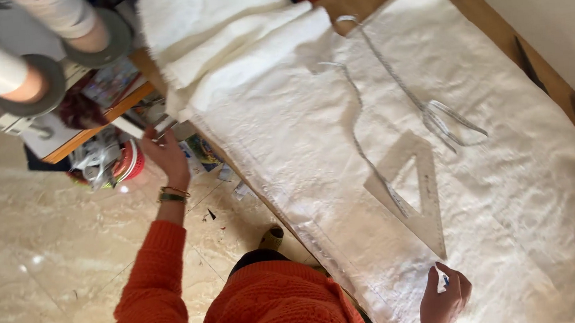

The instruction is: Measuring and marking fabric using rulers, a measuring tape, and a pen to create garment patterns on a large work table.

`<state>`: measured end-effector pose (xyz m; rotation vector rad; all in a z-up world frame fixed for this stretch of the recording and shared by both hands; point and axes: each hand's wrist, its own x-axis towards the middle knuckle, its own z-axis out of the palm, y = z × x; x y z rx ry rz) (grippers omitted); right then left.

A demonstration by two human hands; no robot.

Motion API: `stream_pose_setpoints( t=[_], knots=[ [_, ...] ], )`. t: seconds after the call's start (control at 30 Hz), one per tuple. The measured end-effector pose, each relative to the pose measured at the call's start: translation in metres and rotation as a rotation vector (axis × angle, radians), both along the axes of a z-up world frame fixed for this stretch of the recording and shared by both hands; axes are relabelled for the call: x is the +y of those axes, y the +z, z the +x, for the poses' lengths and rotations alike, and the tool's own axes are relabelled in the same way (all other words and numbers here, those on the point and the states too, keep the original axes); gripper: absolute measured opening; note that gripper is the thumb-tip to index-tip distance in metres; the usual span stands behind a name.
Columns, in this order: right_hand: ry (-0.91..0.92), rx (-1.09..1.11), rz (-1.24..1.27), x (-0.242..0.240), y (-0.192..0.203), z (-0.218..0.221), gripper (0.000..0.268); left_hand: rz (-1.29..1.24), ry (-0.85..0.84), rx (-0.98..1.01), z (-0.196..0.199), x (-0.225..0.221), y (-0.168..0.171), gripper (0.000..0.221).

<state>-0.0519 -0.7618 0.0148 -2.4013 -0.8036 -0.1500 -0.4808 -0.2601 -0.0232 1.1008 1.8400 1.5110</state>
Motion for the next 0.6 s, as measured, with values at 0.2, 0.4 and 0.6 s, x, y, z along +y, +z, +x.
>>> stream_pose_setpoints(
  t=[0.2,0.4,0.6],
  knots=[
    [0.127,-0.070,0.015,0.058,0.024,-0.014,0.021,-0.128,-0.201,0.108,0.042,-0.076,0.042,0.045],
    [0.089,0.022,-0.002,0.069,0.049,-0.032,0.019,-0.011,-0.821,0.429,0.121,-0.151,0.079,0.048],
    [-0.174,0.011,-0.027,0.024,0.054,-0.028,0.022,0.319,-1.341,0.651,0.191,-0.223,0.070,0.055]
  ],
)
